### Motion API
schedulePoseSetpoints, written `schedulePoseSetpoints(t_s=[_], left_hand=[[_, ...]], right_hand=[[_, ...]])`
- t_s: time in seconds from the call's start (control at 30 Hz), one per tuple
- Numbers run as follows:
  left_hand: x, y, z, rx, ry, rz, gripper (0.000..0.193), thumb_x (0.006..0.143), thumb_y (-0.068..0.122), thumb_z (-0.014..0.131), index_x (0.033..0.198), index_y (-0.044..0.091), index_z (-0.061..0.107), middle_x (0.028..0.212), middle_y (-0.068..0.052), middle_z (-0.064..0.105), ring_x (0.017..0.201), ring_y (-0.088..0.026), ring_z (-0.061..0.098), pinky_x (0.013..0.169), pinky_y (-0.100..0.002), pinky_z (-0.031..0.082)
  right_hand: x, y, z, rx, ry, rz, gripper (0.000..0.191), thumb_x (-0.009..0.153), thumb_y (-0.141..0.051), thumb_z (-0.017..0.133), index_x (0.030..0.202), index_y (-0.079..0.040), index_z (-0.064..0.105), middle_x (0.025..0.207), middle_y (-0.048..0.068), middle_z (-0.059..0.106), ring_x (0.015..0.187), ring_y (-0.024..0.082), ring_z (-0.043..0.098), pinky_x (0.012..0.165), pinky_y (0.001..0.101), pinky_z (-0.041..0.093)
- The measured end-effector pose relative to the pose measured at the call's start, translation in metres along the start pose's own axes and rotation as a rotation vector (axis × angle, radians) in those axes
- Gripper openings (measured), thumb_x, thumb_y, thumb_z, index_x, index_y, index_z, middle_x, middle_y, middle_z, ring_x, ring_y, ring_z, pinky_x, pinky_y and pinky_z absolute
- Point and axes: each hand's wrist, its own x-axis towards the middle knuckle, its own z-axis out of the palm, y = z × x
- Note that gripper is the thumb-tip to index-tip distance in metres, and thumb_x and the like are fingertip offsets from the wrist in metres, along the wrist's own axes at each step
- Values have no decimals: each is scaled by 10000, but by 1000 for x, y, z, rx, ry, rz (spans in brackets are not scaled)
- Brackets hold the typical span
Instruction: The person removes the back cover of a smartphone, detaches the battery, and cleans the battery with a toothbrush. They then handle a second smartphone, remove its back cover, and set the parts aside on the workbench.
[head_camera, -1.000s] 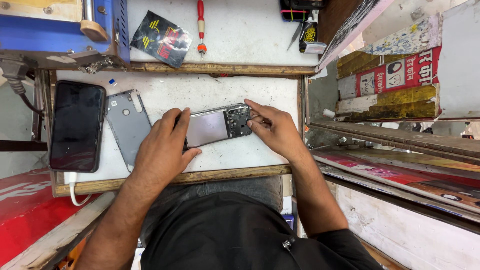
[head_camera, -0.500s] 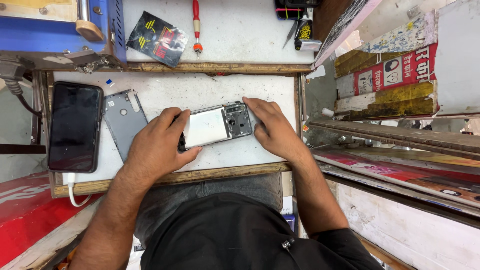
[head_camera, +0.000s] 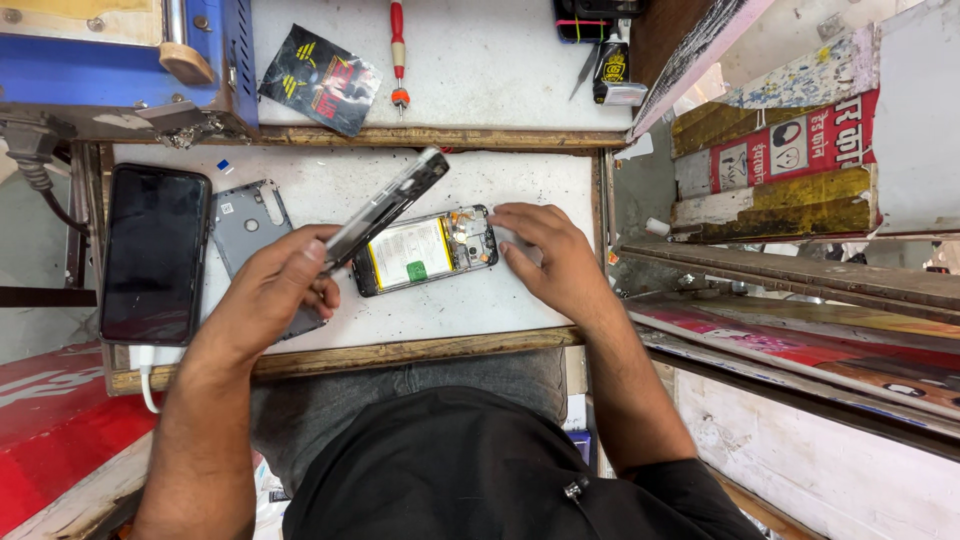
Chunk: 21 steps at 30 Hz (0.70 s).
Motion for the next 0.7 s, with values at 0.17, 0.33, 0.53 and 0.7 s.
schedulePoseSetpoints(t_s=[0.17, 0.33, 0.53, 0.7], left_hand=[[-7, -20, -11, -215, -3, -68, 640, 1065, 526, 375, 1180, -42, 646, 907, -115, 698, 720, -167, 677, 594, -315, 581], [-20, -27, -21, -221, 47, -105, 715, 1088, 555, 339, 1153, -81, 659, 907, -177, 722, 721, -204, 711, 600, -330, 610], [-28, -23, -24, -202, 179, -151, 633, 1081, 496, 340, 1199, -56, 627, 954, -166, 725, 753, -222, 722, 645, -344, 612], [-30, -22, -27, -187, 219, -140, 457, 1092, 341, 404, 1237, -36, 618, 993, -177, 733, 755, -225, 718, 662, -330, 597]], right_hand=[[-5, -1, 1, -93, -18, -39, 315, 854, -167, 811, 1158, -106, 754, 1234, 87, 716, 1157, 273, 630, 965, 395, 555], [-6, 0, 6, -150, -58, -34, 351, 801, -202, 854, 1121, -97, 758, 1123, 103, 714, 1074, 273, 628, 906, 398, 556], [-6, 4, 13, -172, -72, 2, 281, 823, -196, 845, 1076, -102, 765, 1089, 89, 732, 1024, 262, 637, 854, 380, 565], [-7, 4, 14, -129, -20, 11, 205, 845, -188, 833, 1024, -99, 784, 1046, 84, 742, 1022, 248, 645, 855, 372, 566]])
